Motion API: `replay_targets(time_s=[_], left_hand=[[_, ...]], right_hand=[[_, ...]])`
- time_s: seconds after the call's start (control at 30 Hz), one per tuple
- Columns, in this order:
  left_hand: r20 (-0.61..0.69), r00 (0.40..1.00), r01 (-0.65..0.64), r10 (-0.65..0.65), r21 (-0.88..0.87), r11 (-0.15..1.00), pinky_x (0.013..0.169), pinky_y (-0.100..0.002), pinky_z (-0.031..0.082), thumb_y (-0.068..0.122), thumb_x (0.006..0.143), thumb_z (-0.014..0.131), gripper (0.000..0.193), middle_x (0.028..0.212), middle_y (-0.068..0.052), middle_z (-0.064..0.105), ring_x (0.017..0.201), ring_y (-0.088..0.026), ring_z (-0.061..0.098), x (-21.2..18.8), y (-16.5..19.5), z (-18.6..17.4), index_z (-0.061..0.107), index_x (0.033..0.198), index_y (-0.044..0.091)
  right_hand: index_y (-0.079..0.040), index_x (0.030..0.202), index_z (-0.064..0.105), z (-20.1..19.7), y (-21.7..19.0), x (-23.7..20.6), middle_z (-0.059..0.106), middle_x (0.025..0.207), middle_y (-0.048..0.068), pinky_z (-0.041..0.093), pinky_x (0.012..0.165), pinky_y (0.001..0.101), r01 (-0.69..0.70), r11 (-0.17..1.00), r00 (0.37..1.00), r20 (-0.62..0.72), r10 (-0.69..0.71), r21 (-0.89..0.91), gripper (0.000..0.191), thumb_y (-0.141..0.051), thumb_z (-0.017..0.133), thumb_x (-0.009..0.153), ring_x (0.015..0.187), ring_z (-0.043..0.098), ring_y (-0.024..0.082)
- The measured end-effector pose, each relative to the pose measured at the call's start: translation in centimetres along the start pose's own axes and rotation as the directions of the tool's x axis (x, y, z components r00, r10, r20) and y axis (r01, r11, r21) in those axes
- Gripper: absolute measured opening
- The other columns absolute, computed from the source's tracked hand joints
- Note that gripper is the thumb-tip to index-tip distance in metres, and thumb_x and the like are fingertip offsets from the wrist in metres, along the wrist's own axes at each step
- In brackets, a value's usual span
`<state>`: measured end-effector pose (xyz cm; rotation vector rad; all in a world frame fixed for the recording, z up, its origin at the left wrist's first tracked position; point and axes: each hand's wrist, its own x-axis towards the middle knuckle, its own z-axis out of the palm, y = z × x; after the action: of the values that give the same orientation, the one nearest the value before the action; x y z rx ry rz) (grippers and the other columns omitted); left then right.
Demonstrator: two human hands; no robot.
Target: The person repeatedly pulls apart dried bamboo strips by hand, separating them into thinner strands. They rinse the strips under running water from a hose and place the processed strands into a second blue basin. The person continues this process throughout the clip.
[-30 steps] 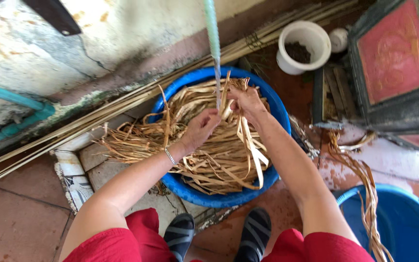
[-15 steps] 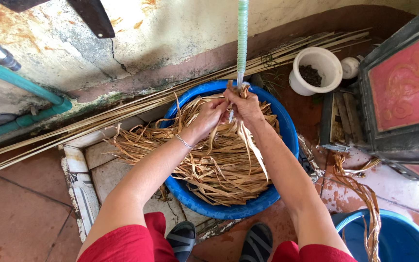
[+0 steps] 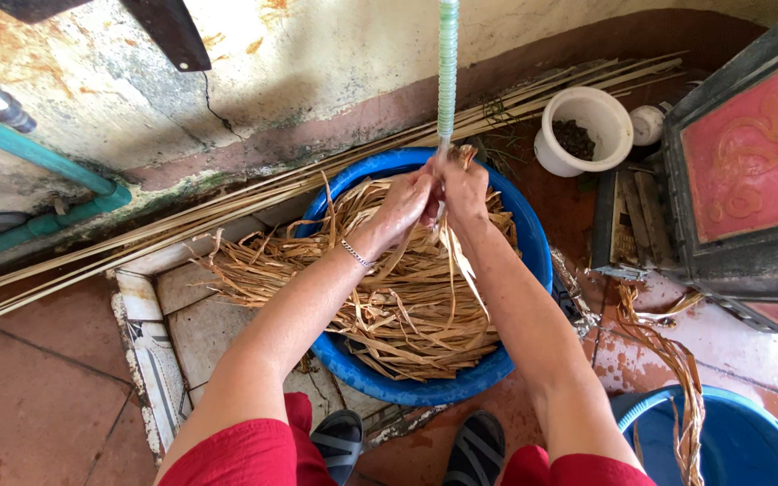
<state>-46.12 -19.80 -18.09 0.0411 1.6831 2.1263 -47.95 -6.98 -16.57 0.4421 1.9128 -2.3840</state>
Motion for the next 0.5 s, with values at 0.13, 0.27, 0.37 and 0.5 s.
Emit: replay_targets(time_s=[0.13,0.27,0.37,0.5], left_hand=[[-0.009,0.997,-0.079,0.078,-0.068,0.995,0.045,-0.026,0.046,0.022,0.105,0.04,0.032,0.066,-0.003,0.056,0.051,-0.011,0.052,-0.6,-0.6,1.1,0.061,0.092,0.001],[0.091,0.99,-0.13,0.108,0.287,0.949,0.043,-0.026,0.05,0.027,0.107,0.036,0.041,0.063,-0.004,0.057,0.049,-0.013,0.052,-2.5,-1.2,1.9,0.058,0.083,0.003],[0.088,0.987,-0.157,0.135,0.336,0.929,0.045,-0.026,0.05,0.027,0.106,0.035,0.039,0.061,-0.004,0.058,0.05,-0.014,0.056,-3.4,-1.8,2.5,0.058,0.083,0.006],[0.364,0.813,-0.562,0.454,0.693,0.451,0.044,-0.03,0.046,0.019,0.108,0.041,0.033,0.069,-0.007,0.057,0.055,-0.018,0.057,-4.2,-3.0,2.9,0.056,0.083,0.004]], right_hand=[[0.001,0.086,0.069,-0.2,-0.2,1.3,0.069,0.073,0.008,0.045,0.049,0.0329,-0.004,0.997,0.986,-0.168,-0.01,-0.08,0.03,-0.026,0.069,0.098,0.056,0.059,0.017],[0.0,0.09,0.067,-1.4,-1.7,2.3,0.07,0.073,0.009,0.061,0.054,0.0348,0.012,0.986,0.954,-0.297,0.038,0.164,0.015,-0.014,0.064,0.094,0.059,0.067,0.02],[-0.001,0.09,0.065,-3.0,-2.7,2.7,0.064,0.07,0.008,0.058,0.047,0.0333,-0.085,0.992,0.929,-0.353,0.113,0.093,0.018,-0.017,0.059,0.098,0.053,0.062,0.018],[-0.001,0.086,0.063,-6.5,-4.6,3.6,0.054,0.065,0.005,0.042,0.04,0.0296,-0.02,0.962,0.877,-0.458,0.147,0.271,0.044,-0.035,0.043,0.105,0.047,0.046,0.013]])
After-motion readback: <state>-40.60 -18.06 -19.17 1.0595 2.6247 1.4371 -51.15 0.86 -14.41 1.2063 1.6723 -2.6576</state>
